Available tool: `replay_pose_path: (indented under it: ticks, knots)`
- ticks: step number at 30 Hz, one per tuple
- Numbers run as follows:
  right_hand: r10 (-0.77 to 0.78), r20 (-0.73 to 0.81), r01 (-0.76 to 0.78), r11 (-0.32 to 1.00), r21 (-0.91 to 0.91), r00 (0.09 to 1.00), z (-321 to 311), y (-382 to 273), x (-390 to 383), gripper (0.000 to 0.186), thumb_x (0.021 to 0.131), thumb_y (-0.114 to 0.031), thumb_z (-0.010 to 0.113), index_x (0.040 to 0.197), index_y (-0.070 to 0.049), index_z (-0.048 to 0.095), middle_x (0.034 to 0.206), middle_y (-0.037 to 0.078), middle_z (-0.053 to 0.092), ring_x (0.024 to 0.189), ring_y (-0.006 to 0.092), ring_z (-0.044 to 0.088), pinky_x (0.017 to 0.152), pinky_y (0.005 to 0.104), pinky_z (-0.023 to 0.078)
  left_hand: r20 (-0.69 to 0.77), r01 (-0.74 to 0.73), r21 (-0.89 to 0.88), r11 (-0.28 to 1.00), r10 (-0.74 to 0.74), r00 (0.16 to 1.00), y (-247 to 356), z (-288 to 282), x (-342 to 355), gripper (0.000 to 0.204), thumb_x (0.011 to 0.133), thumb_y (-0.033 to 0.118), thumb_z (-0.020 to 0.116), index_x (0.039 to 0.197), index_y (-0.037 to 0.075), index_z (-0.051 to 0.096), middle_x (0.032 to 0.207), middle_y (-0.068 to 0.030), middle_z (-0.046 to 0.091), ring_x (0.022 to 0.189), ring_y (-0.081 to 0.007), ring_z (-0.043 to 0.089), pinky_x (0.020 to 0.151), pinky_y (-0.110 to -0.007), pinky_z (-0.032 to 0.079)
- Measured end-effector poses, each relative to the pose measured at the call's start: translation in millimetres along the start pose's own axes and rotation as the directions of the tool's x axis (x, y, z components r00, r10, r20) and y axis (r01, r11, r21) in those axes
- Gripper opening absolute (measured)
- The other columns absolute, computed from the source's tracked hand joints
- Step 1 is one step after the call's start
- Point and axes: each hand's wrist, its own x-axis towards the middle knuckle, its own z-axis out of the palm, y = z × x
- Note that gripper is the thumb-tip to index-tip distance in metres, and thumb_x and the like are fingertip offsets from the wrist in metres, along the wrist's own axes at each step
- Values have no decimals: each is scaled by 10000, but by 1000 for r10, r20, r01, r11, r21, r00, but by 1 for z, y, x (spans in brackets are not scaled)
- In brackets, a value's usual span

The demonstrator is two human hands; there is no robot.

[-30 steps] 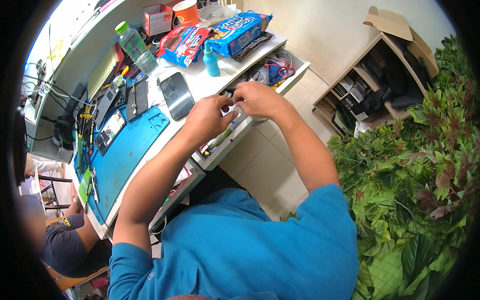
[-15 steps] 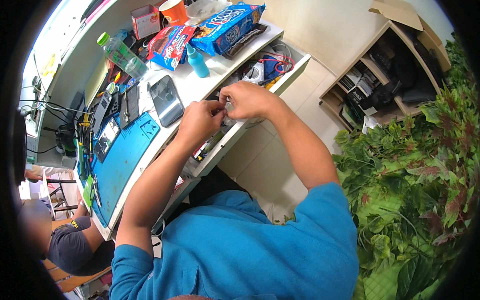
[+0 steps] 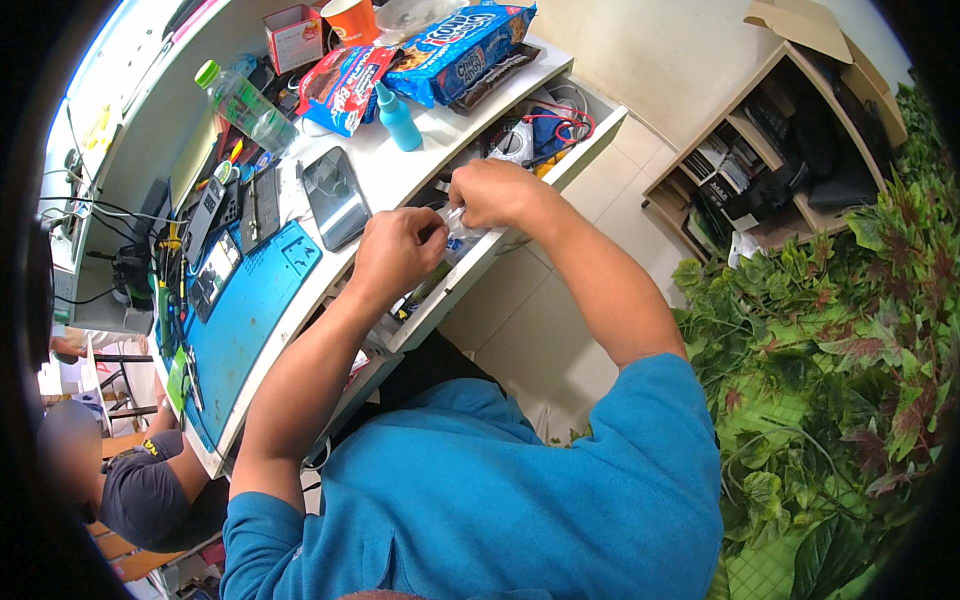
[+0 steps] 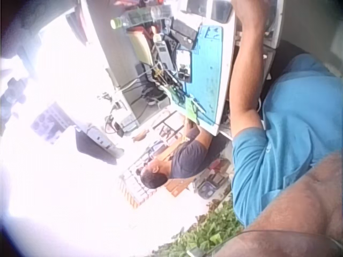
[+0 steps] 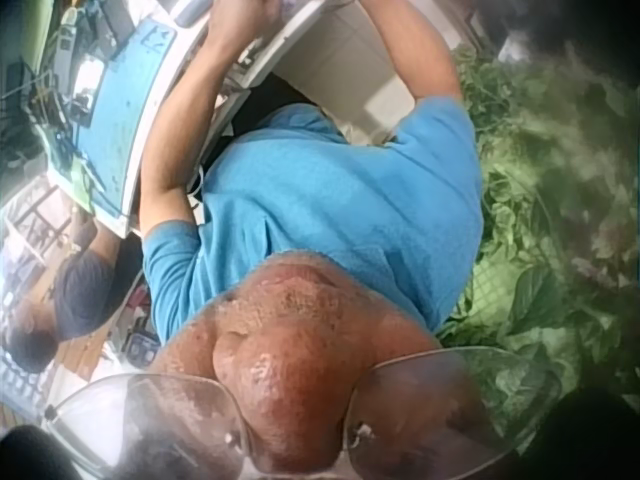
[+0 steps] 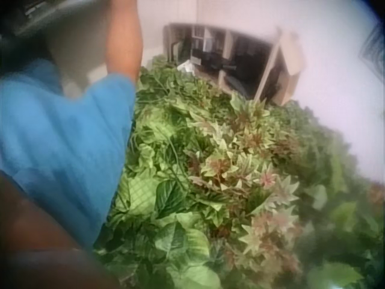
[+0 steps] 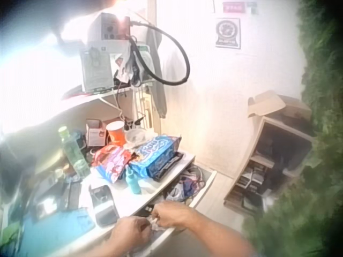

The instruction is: The person applies adhesive to a smartphone back cover, then retrieves a SIM card from a drawer and inserts it into a smartphone. The person also wipes the back of the phone with a tissue.

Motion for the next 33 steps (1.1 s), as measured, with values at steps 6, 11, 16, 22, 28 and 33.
replay_pose_path:
  ticks: [6,11,16,22,28,33]
  knots:
    - [43,-39,-44,999,-21,998,2,-2,0,288,765,-113,765,1038,-53,831,1029,222,783,1016,371,754,925,454,588,-46,-35,-31,999,33,998,-1,-2,-10,164,862,159,725,904,10,779,812,-204,736,693,-363,729,694,-424,581]
    - [63,-96,-67,997,-45,993,7,-3,-2,277,756,-80,746,1019,-66,833,1006,228,778,996,385,749,916,471,585,-66,-46,-37,998,43,997,2,-6,-18,154,859,149,731,895,6,776,815,-201,740,671,-339,731,677,-403,585]
    - [69,-137,-80,994,-77,988,8,-5,-3,293,756,-58,716,1026,-74,829,985,234,774,981,401,747,913,480,583,-120,-47,-5,999,46,992,-3,-8,-21,142,857,140,744,878,3,776,808,-204,742,653,-308,739,659,-387,585]
    - [42,-151,-47,998,-32,988,9,4,-3,296,767,-119,722,1037,-48,817,971,255,765,962,425,742,915,492,583,-67,6,59,998,-2,998,-7,-10,-18,166,862,171,739,872,11,785,761,-197,738,666,-347,739,692,-414,590]
    - [111,-122,-107,993,45,986,-2,-5,-8,284,736,-140,705,944,26,805,950,290,760,963,431,751,936,488,586,-72,43,17,999,-42,997,-6,-13,-19,178,861,187,733,873,18,789,763,-198,742,689,-360,744,713,-422,594]
    - [176,-212,-186,982,-26,961,5,-6,-5,200,711,-120,709,822,27,786,920,302,746,925,437,752,897,499,597,-25,79,25,997,-78,997,-7,-13,-18,180,860,184,727,876,15,787,761,-201,741,687,-353,748,721,-412,597]
